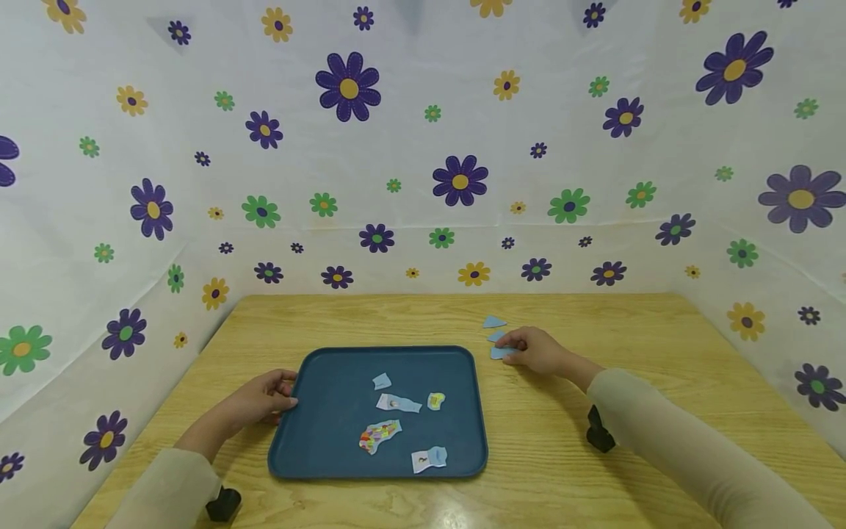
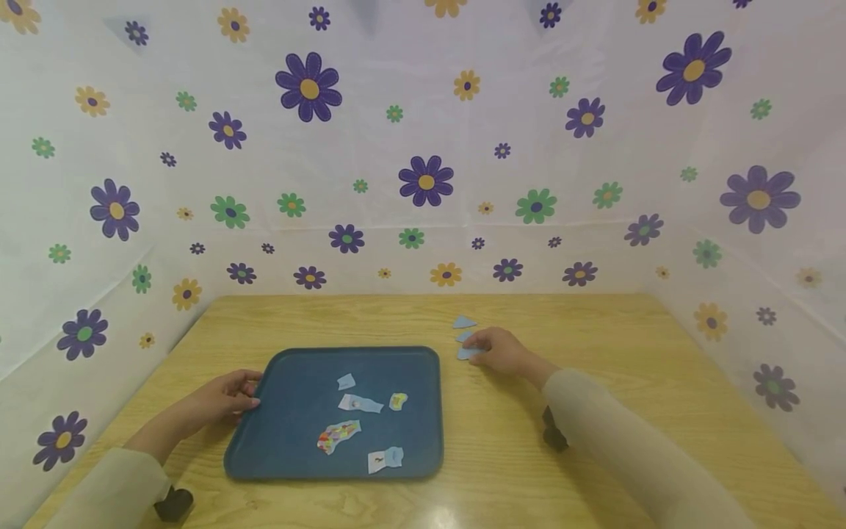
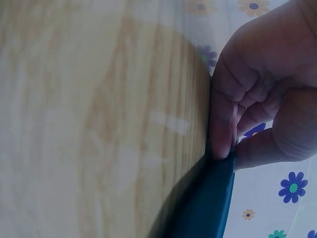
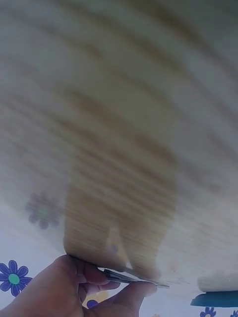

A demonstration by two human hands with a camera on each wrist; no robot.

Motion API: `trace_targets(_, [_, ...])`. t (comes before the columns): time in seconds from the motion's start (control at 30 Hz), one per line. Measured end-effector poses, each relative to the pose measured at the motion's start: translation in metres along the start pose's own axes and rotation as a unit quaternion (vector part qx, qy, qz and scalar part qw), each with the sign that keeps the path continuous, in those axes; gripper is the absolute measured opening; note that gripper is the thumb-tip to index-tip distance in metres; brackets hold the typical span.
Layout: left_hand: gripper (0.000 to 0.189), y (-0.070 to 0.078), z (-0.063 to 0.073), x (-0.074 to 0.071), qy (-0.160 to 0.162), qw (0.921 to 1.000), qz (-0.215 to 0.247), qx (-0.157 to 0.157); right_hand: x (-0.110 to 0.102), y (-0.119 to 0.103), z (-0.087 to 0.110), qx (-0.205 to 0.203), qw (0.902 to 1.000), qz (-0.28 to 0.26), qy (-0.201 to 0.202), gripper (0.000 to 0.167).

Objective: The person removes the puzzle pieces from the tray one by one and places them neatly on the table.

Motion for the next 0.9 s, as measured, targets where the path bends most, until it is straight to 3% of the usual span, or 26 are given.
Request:
trace_targets(0.6, [0.055, 0.003, 0.001, -0.001, -0.014, 0.9999, -0.005, 0.006, 0.001, -0.008, 0.002, 0.010, 0.9998, 0.013, 0.006, 0.022])
trace_targets(0.9, [0.053, 0.002, 0.000, 0.000, -0.003, 1.0000, 0.004, -0.002, -0.001, -0.013, 0.003, 0.012, 0.9997, 0.015, 0.013, 0.022])
Point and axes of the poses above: each hand's wrist, its own z-axis away from the middle knuckle, its own x-axis out of the palm, y = z × x, the point moved 3 cm from there along -z, towards the middle knuckle, and after that the axes turned 8 degrees about -x, right-handed, at the moved point
